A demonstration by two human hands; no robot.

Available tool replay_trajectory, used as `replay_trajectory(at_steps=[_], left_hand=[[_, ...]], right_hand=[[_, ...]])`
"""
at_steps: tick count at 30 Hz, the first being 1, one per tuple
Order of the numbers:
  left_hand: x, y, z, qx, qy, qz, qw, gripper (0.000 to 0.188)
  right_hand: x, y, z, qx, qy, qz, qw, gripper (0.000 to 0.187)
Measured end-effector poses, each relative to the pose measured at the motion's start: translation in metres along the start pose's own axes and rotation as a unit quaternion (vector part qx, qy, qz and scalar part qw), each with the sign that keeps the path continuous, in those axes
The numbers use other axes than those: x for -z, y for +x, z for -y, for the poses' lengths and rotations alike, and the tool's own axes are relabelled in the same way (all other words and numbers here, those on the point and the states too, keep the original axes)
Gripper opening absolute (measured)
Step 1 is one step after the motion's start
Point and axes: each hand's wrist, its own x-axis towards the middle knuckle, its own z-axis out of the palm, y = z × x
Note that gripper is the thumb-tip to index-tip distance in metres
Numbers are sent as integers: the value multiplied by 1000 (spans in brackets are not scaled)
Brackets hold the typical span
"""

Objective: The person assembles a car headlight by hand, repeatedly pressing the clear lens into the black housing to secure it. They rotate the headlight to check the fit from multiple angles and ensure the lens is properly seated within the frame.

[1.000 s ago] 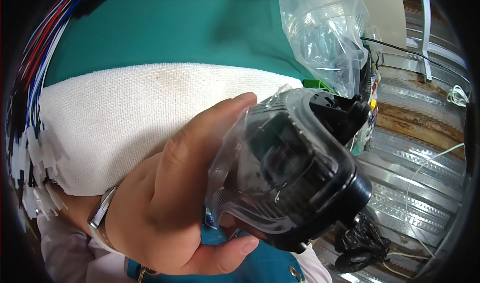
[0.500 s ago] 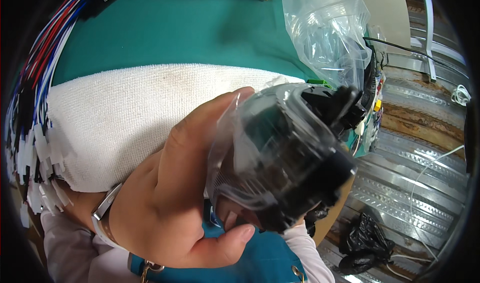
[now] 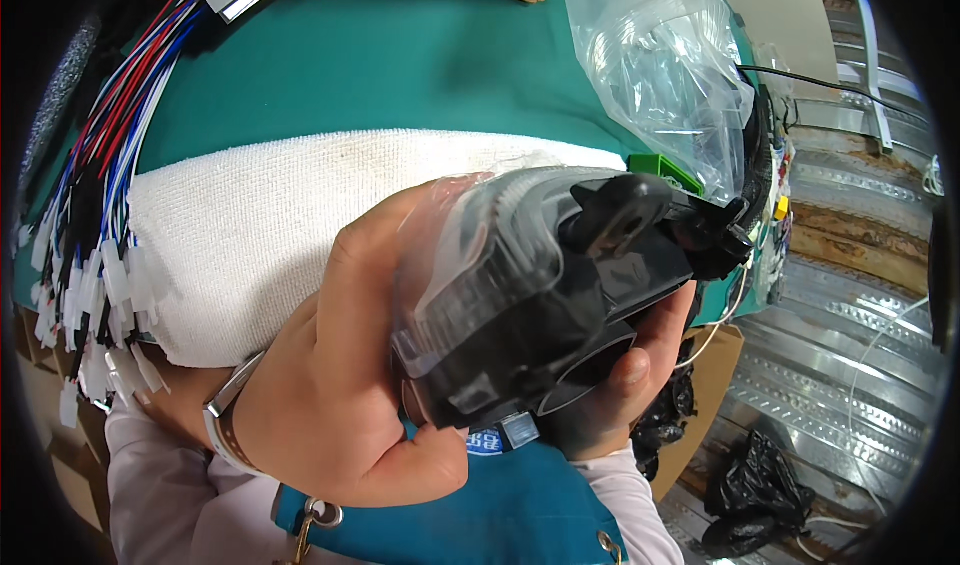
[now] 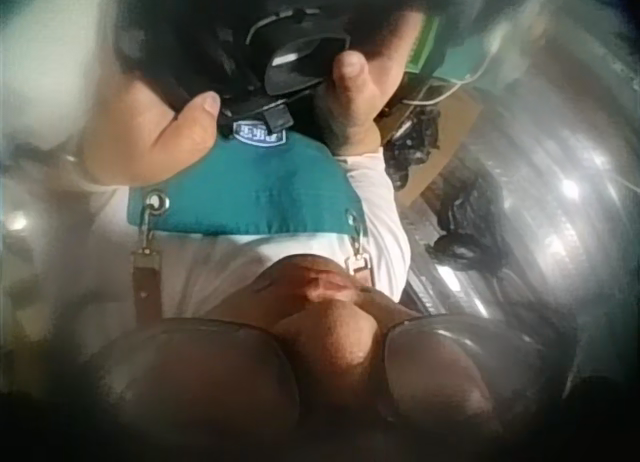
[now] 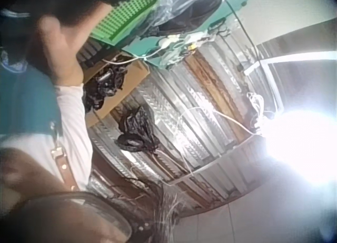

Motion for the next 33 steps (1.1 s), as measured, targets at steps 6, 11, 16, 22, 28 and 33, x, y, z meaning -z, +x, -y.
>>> replay_trajectory(at_steps=[6,11,16,22,28,33], left_hand=[[-1,-5,0,28,26,-18,999,79],[7,-4,1,43,65,27,997,85],[7,-8,1,9,139,18,990,80],[8,10,-10,-31,124,35,991,68],[-8,14,-12,-23,-14,-39,999,89],[-20,15,-13,-4,-72,-125,990,83]], right_hand=[[3,2,2,2,6,34,999,105],[4,4,-1,6,36,56,998,100],[5,5,1,42,33,85,995,92],[8,13,0,63,18,122,990,84],[7,9,1,107,-22,135,985,74],[5,10,-4,143,-42,115,982,68]])
